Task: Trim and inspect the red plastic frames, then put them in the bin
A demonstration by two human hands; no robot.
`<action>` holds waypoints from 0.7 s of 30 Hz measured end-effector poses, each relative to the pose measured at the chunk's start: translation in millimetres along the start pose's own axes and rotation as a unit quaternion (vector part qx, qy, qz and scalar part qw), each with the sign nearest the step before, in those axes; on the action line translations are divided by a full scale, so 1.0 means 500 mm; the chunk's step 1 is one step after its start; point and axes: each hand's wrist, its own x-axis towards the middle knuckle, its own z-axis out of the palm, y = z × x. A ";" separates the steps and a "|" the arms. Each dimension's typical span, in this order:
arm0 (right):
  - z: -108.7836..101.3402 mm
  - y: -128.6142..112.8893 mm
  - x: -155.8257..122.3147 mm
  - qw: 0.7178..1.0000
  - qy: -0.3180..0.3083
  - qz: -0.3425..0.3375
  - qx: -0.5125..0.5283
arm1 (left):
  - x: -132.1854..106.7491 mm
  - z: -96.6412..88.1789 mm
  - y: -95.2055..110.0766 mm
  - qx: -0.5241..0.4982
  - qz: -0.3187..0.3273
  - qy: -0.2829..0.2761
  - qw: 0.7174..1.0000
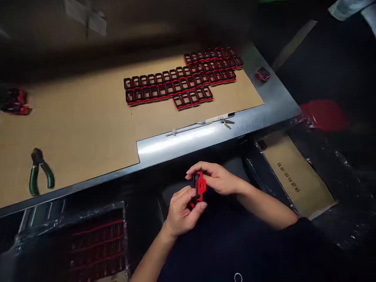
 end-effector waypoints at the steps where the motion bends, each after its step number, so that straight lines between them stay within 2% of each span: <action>1: 0.003 0.000 0.000 1.000 -0.003 0.002 0.001 | -0.002 0.000 0.006 0.005 -0.003 0.009 1.000; 4: 0.004 -0.001 -0.005 1.000 0.020 0.015 0.006 | -0.007 0.000 0.018 0.014 -0.020 0.027 0.999; 8: -0.021 -0.003 -0.035 0.992 0.111 0.051 0.021 | -0.009 -0.002 0.021 0.006 -0.054 0.021 0.998; 9: -0.029 -0.004 -0.046 0.991 0.109 0.068 0.032 | -0.008 -0.001 0.019 0.000 -0.057 0.013 0.998; 13: -0.038 -0.006 -0.080 0.988 0.041 0.126 0.084 | 0.003 0.008 0.013 -0.029 -0.051 -0.026 0.998; 17: -0.027 -0.005 -0.091 0.985 0.045 0.125 0.110 | 0.017 0.013 0.015 -0.040 -0.040 -0.066 0.996; 21: -0.022 -0.002 -0.093 0.984 0.045 0.133 0.107 | 0.021 0.010 0.020 -0.015 -0.032 -0.080 0.996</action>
